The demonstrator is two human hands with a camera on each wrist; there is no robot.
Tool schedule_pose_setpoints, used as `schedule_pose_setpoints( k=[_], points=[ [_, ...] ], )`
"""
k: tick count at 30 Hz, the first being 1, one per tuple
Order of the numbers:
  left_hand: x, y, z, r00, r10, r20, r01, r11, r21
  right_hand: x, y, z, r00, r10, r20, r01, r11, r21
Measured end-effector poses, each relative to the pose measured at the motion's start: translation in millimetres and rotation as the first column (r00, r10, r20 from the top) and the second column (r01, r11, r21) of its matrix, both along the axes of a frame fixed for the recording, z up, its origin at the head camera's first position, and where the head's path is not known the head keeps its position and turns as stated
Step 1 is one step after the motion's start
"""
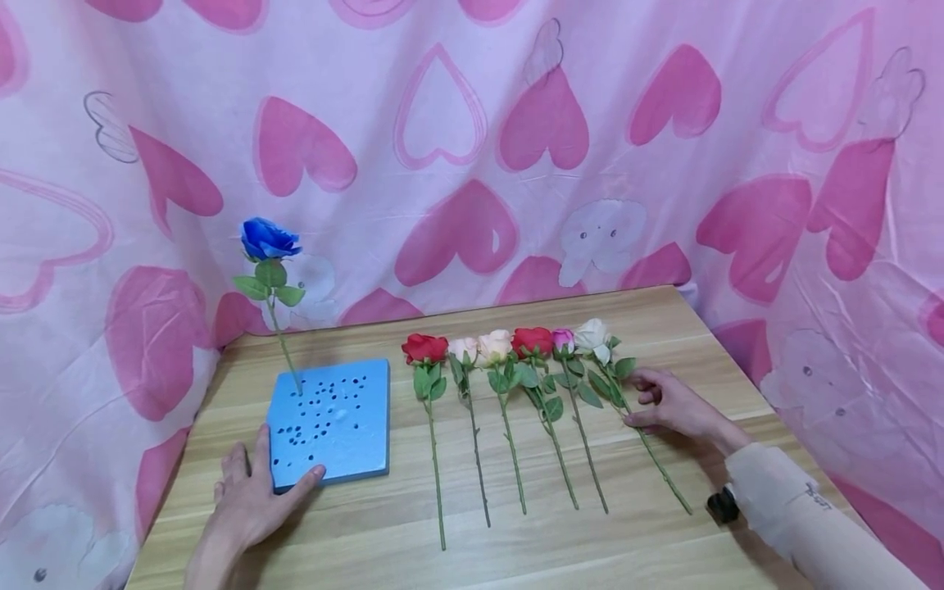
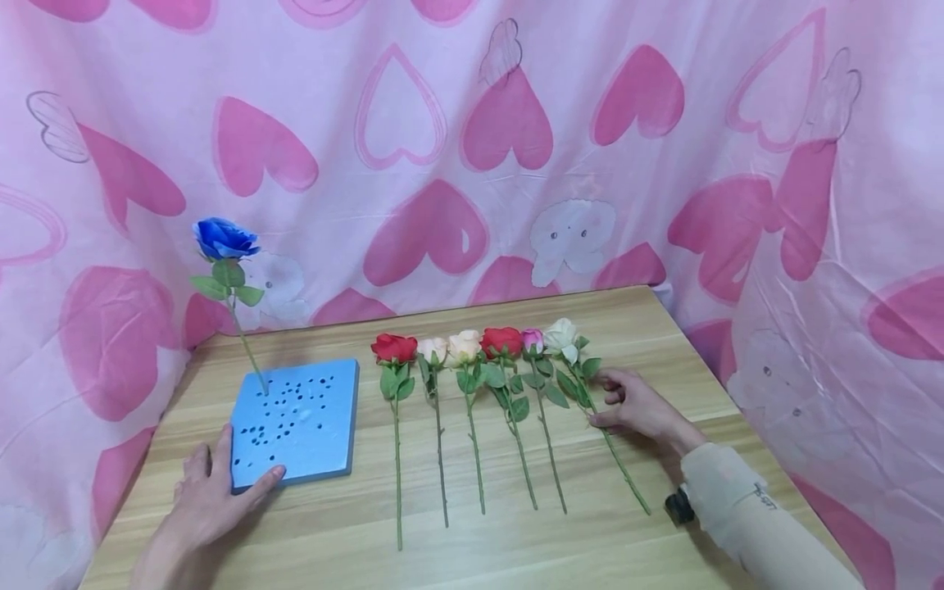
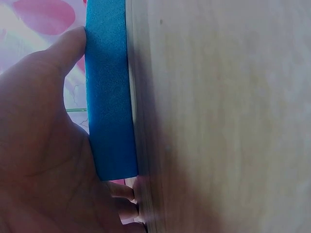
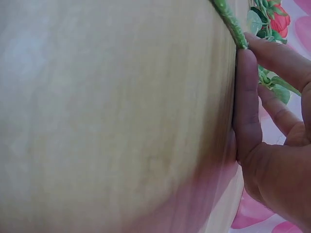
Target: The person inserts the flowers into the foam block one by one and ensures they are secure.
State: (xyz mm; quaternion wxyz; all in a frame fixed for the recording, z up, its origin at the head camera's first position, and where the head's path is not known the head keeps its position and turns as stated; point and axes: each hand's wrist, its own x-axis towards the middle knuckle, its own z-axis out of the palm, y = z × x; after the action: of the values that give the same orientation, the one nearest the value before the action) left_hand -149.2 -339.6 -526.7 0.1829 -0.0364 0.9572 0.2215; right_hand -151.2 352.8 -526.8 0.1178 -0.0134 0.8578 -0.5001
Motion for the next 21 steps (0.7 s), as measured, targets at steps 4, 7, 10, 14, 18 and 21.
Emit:
schedule_pose_setpoints(
  k=[4,7,10,14,18,21],
  points=[
    [0.7,0.3,0.0,1.0,0.002,-0.006,-0.002,1.0,0.004,0.5,-0.6,2.8,1.0,0.017,-0.024,-0.016,1.0,0.026],
    [1.1,0.6,0.3,1.0,0.003,-0.008,-0.003,1.0,0.007,1.7,-1.0,4.0,0.999,0.015,-0.031,-0.014,1.0,0.027],
    [1.2,0.6,0.5,1.0,0.004,-0.006,-0.004,1.0,0.009,4.2,-1.1,5.5,1.0,0.003,-0.014,-0.003,1.0,-0.021],
    [1.0,0.3,1.3,1.0,0.003,-0.011,-0.003,1.0,0.01,5.0,0.6,7.0,1.0,-0.01,0.004,0.01,0.998,-0.066],
    [2.0,0.7,2.3,1.0,-0.001,-0.02,0.002,1.0,0.011,3.0,2.7,7.6,1.0,-0.015,-0.022,0.014,0.998,-0.054],
    [2.6,1.7,3.8,1.0,-0.003,-0.022,0.003,1.0,0.013,3.2,3.5,7.5,0.999,-0.043,-0.014,0.042,0.997,-0.06]
  ],
)
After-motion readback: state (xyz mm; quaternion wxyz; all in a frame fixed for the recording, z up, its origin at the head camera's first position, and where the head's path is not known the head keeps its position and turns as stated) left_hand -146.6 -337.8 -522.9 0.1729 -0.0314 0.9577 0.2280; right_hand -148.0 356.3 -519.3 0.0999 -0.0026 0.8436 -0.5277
